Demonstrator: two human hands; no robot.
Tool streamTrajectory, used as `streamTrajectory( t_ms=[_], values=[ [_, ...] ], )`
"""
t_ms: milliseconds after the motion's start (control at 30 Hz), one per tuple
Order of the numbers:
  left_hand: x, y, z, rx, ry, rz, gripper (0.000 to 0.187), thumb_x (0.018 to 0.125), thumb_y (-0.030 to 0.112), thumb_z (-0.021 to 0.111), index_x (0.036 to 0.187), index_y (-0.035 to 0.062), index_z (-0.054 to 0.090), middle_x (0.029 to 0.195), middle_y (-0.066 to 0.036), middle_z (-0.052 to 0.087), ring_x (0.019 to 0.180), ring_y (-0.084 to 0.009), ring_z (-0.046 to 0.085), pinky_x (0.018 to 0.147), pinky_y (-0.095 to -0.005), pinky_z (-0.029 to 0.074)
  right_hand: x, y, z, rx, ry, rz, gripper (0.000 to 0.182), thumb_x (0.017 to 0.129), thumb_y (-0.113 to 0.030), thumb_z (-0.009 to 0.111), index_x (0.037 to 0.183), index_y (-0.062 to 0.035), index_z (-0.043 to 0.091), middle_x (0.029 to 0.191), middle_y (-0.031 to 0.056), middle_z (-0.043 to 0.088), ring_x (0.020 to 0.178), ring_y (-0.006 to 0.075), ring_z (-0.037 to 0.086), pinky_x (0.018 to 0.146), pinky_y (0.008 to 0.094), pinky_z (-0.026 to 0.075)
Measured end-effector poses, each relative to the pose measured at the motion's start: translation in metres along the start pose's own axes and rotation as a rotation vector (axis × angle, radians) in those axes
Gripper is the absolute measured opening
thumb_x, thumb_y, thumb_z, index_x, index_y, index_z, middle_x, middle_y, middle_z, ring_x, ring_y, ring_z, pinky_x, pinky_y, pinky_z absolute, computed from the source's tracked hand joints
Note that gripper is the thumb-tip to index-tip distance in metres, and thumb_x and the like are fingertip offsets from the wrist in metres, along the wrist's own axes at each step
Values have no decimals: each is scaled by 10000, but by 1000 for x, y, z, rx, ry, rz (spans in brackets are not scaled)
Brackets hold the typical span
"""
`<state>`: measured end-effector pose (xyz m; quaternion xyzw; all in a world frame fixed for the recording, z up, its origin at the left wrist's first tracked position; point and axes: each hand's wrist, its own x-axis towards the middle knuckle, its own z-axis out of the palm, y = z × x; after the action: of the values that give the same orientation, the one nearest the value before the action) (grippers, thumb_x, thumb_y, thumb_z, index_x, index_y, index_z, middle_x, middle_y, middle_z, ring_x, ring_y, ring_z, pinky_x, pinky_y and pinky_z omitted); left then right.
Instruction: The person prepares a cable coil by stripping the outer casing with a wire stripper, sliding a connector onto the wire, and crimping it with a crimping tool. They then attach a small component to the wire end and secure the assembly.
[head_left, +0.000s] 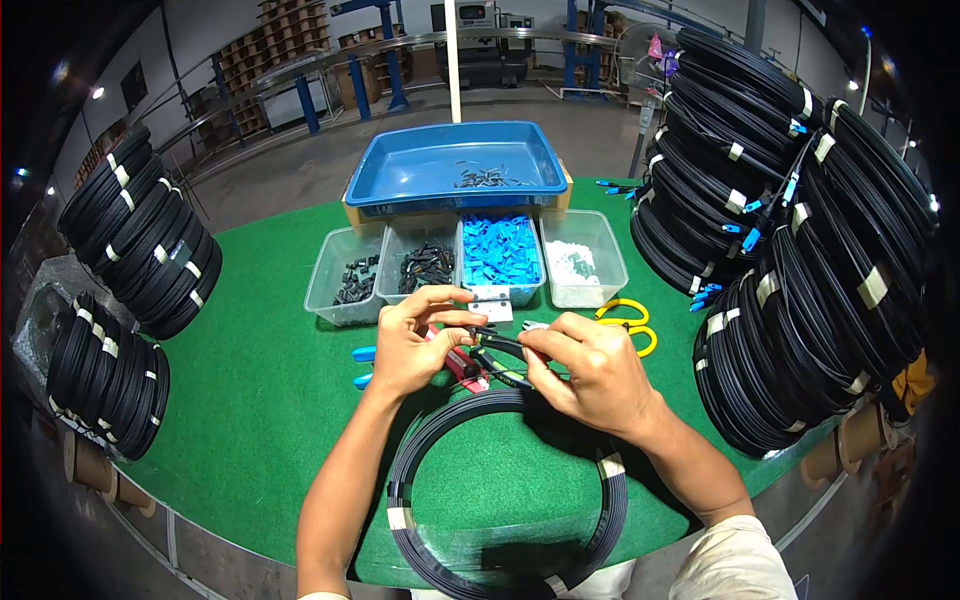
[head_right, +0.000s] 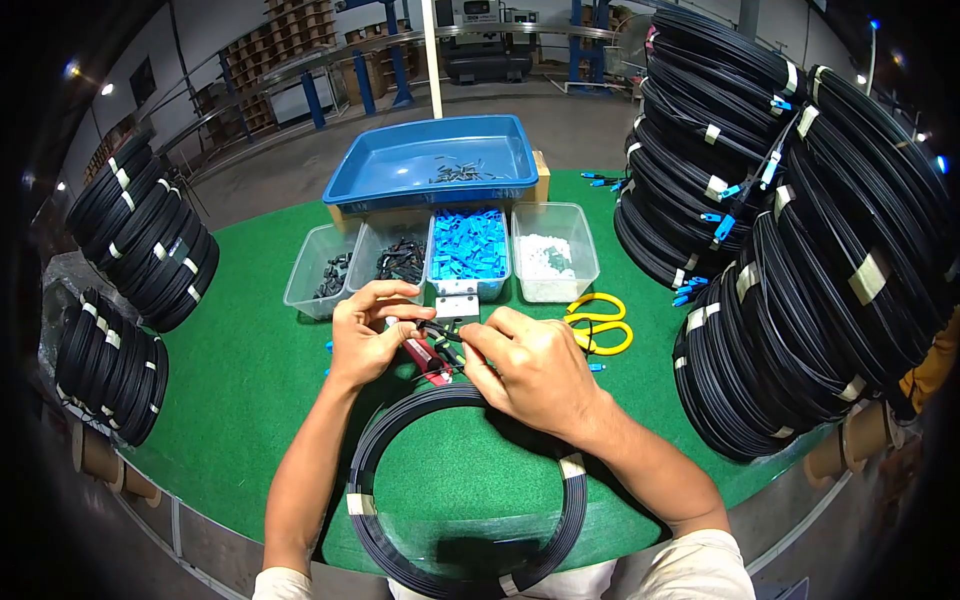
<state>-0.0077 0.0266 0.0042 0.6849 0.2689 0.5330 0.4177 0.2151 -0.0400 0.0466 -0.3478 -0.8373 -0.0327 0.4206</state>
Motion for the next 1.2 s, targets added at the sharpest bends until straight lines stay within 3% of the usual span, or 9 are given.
streamTrajectory(
  t_ms=[333,433,1200],
  values=[
    [0,1,1,14,9,7,377,760,-182,573,1115,-61,613,1036,-147,688,983,-259,708,759,-321,619,0,0,0,-13,7,-4,133,804,-115,702,896,-23,674,743,94,590,564,268,611,512,377,498],
    [0,1,1,33,-1,40,315,807,-130,616,1110,-48,592,977,-166,700,937,-239,715,730,-301,613,0,0,0,-13,9,-8,133,803,-113,701,896,-23,674,743,92,590,565,265,612,512,376,497],
    [-1,2,5,2,21,47,318,764,-185,590,1055,-71,648,985,-159,711,956,-250,714,773,-332,621,1,0,-1,-19,-10,1,130,810,-114,696,905,-29,668,752,98,584,583,277,616,530,385,503]
  ],
)
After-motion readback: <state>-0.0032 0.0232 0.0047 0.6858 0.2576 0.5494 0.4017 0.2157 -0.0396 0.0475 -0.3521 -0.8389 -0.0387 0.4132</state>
